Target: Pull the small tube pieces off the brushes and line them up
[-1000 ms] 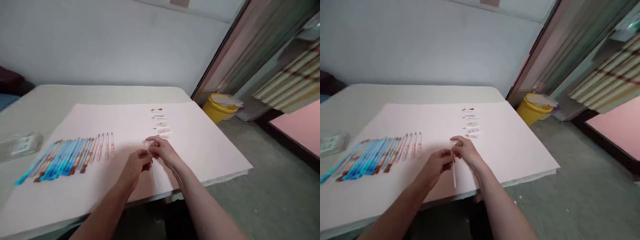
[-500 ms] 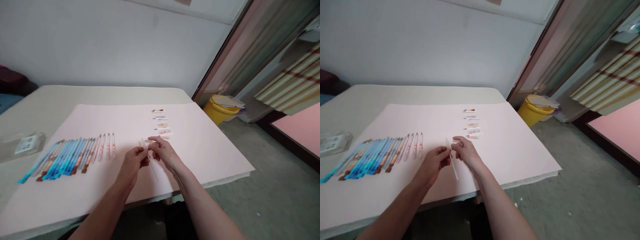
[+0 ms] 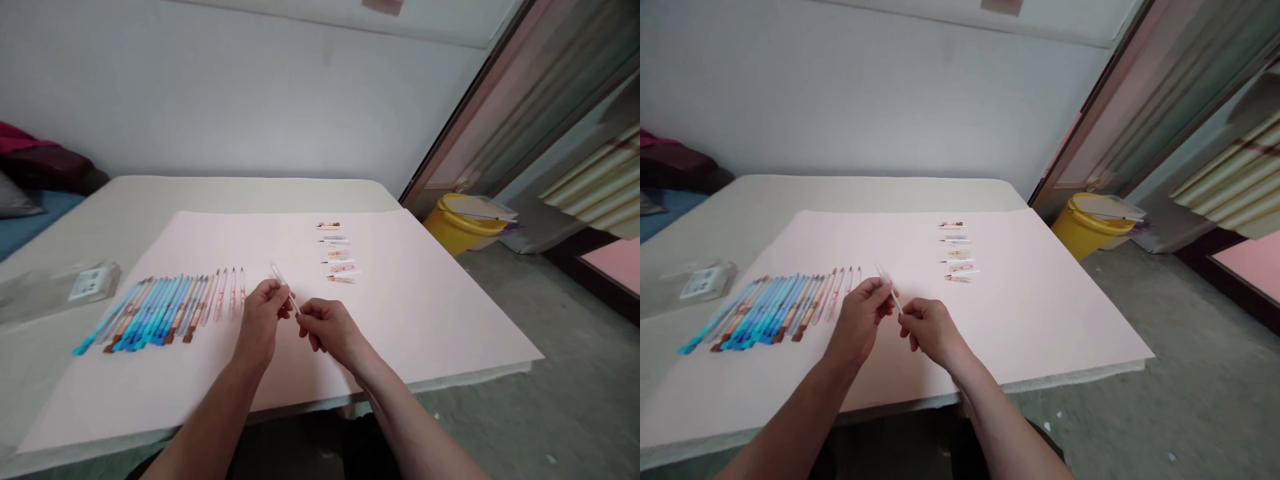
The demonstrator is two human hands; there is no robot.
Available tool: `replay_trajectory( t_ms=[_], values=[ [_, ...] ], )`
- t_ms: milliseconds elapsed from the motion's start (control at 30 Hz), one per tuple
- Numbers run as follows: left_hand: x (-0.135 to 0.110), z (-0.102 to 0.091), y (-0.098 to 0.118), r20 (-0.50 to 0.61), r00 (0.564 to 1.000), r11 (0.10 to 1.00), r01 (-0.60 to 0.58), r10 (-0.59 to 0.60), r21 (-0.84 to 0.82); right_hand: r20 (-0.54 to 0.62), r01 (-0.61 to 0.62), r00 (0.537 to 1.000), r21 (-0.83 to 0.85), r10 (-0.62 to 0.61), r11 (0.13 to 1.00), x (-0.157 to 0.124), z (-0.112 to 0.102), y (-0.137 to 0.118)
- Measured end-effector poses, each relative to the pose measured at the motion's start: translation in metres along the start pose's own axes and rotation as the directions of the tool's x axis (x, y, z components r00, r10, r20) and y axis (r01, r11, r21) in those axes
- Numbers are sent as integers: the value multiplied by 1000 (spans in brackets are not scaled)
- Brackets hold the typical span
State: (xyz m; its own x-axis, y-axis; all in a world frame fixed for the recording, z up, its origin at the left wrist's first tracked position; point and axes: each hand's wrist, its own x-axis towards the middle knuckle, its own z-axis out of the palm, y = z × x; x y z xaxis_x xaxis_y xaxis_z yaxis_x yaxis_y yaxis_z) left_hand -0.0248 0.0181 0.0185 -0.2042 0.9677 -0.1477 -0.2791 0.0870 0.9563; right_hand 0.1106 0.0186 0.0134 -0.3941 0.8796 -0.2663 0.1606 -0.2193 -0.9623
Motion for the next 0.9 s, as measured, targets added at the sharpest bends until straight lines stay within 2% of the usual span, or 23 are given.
replay_trajectory(
  t_ms=[100, 233, 533, 767, 900],
  values=[
    [-6, 4, -2, 38, 999, 998, 18, -20, 57, -60, 43, 997, -15, -44, 999, 0, -1, -1],
    [-12, 9, -9, 71, 997, 998, 23, -28, 64, -103, 33, 994, -1, -33, 999, 0, -2, -3],
    [-8, 4, -6, 60, 997, 997, 34, -38, 70, -94, 79, 993, 19, -77, 997, 3, -2, 3],
    [-6, 4, -2, 52, 997, 998, 51, -50, -25, -103, 92, 991, 3, -91, 996, 4, 1, 4],
    [-3, 0, 0, 31, 998, 998, 55, -55, 2, -104, 84, 991, 2, -83, 996, 4, 2, 2]
  ],
)
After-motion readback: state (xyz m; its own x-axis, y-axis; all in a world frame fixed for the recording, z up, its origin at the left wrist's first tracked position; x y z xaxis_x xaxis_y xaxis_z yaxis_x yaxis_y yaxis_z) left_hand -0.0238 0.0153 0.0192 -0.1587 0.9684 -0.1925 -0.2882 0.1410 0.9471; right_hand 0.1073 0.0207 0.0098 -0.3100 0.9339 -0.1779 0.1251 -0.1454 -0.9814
